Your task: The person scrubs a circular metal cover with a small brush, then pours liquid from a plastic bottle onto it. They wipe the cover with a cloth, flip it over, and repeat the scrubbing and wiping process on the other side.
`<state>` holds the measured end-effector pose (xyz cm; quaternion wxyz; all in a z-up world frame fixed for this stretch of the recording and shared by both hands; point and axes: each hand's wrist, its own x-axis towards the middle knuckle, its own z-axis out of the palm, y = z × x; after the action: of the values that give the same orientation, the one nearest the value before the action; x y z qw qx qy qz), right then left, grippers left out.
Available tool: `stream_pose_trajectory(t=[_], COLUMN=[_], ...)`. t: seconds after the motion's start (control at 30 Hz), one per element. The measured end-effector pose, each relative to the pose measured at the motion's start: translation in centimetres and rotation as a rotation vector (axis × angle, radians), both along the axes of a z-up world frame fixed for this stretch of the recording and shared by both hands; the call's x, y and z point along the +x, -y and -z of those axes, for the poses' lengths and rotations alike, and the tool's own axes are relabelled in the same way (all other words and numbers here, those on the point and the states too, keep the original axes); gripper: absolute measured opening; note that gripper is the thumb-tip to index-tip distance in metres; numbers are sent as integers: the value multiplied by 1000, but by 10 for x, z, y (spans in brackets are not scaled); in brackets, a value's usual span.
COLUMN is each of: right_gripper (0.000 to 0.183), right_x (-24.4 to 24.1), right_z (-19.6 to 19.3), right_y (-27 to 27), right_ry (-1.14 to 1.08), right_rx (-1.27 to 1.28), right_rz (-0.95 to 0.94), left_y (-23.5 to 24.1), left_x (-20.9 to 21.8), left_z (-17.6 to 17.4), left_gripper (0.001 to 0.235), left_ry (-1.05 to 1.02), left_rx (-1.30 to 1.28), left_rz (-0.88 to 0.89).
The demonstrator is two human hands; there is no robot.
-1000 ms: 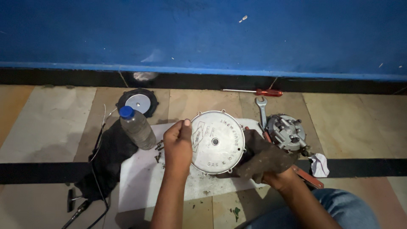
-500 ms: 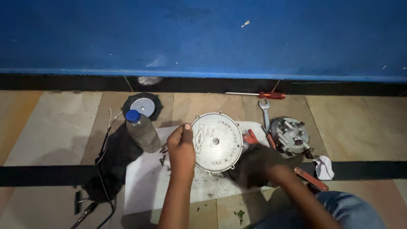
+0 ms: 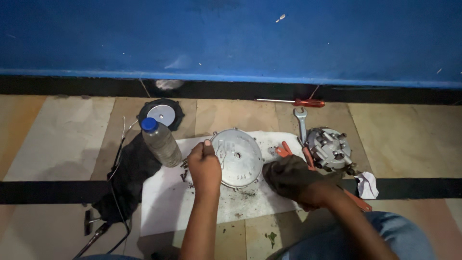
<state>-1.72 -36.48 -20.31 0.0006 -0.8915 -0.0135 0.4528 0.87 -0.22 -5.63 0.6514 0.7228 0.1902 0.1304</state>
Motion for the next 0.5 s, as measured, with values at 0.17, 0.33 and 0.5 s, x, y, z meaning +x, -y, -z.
stream_pose_trajectory(t=[0.17,0.33,0.5], right_gripper=[37,45,51], right_x=[-10,-20,-66], right_z=[-92,-174,-227], right_y=[-33,-87,-121], right_ry=[-42,87,-383], right_rx=[564,818,837], right_rz=[321,611,276], left_y=[5,6,4], left_x=[-5,-10,-6], left_z=[16,38,63], left_gripper=[33,32,37], left_ry=[-276,-394,-422], left_rx=[230,233,207], left_rz=[-23,-53,-79])
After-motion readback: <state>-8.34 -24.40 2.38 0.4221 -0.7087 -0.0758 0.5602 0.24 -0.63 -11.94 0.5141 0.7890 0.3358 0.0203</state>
